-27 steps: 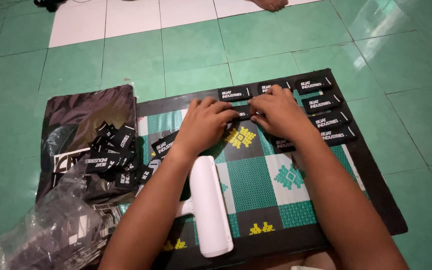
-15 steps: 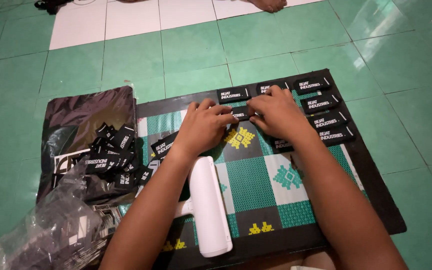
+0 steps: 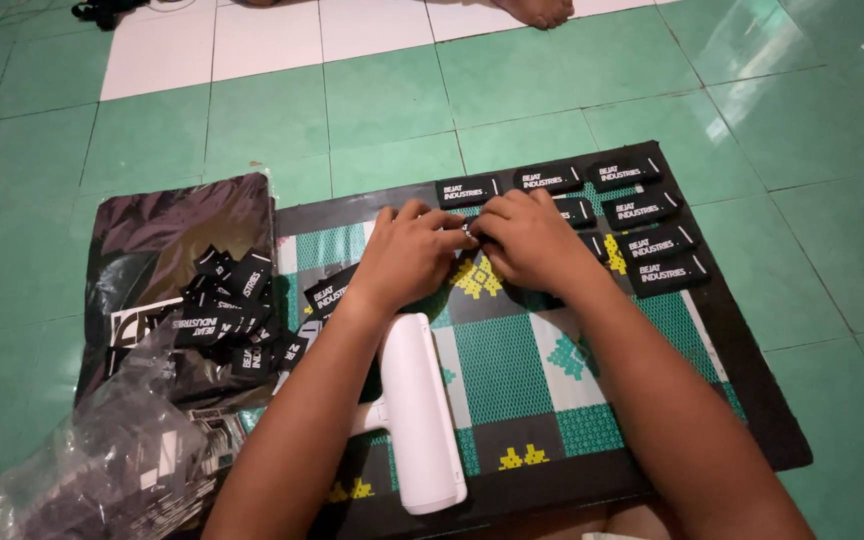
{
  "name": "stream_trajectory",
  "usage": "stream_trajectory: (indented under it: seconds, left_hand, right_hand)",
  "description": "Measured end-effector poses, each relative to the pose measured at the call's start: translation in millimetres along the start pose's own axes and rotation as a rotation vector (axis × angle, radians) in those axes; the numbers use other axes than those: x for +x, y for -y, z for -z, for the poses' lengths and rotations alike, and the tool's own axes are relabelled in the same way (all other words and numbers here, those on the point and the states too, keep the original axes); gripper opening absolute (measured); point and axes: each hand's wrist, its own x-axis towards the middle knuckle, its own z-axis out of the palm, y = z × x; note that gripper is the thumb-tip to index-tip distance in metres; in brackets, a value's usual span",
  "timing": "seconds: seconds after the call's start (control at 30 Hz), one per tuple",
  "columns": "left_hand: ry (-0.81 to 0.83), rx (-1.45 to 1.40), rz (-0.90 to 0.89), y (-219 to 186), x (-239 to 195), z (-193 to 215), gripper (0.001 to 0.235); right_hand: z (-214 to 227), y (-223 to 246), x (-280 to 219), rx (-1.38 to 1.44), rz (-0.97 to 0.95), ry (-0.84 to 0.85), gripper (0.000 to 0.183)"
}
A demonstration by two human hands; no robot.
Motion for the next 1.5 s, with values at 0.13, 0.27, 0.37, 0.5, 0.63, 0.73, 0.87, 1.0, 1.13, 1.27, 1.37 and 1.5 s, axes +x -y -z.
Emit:
stream_trajectory:
  seconds: [0.13, 0.27, 0.37, 0.5, 0.63, 0.73, 0.87, 1.0, 1.13, 1.27, 1.37, 1.5]
  left_hand:
    - [-0.014, 0.008, 0.004, 0, -1, -1, 0.021]
    - [-0.012, -0.03, 0.009, 2, 0, -8, 0.022]
    - [-0.071, -0.042, -0.027, 4, -1, -8, 0.019]
    - [-0.187, -0.021, -0.057, 6, 2, -13, 0.013]
    - [-0.178, -0.011, -0.051, 10, 1, -16, 0.011]
    - [-0.145, -0.094, 0.017, 6, -4, 0, 0.007]
    - [-0.078, -0.172, 0.076, 9, -7, 6, 0.005]
    - [-0.078, -0.144, 0.087, 12, -5, 2, 0.004]
    - [-0.044, -0.16, 0.117, 11, -7, 10, 0.005]
    - [0.009, -0.105, 0.108, 8, -8, 10, 0.013]
    - [-0.002, -0.115, 0.084, 9, -8, 7, 0.016]
    - [-0.063, -0.16, 0.05, 7, -10, 24, 0.011]
  right_hand:
    - [5, 0, 0, 0.022, -0.044, 0.067, 0.027]
    - [3, 2, 3, -0.032, -0.079, 0.064, 0.02]
    - [-2, 2, 1, -0.078, -0.089, 0.055, 0.021]
    - [-5, 3, 1, -0.127, -0.081, 0.023, 0.022]
    - [-5, 4, 2, -0.118, -0.09, 0.021, 0.022]
    - [2, 6, 2, -0.123, -0.092, 0.022, 0.018]
    - [5, 7, 3, -0.075, -0.111, 0.058, 0.024]
    - [7, 8, 3, -0.077, -0.131, 0.079, 0.025]
    - [9, 10, 4, -0.058, -0.124, 0.075, 0.026]
    - [8, 11, 3, -0.078, -0.13, 0.055, 0.021]
    - [4, 10, 3, -0.076, -0.133, 0.042, 0.018]
    - [-9, 7, 2, -0.09, -0.132, -0.001, 0.014]
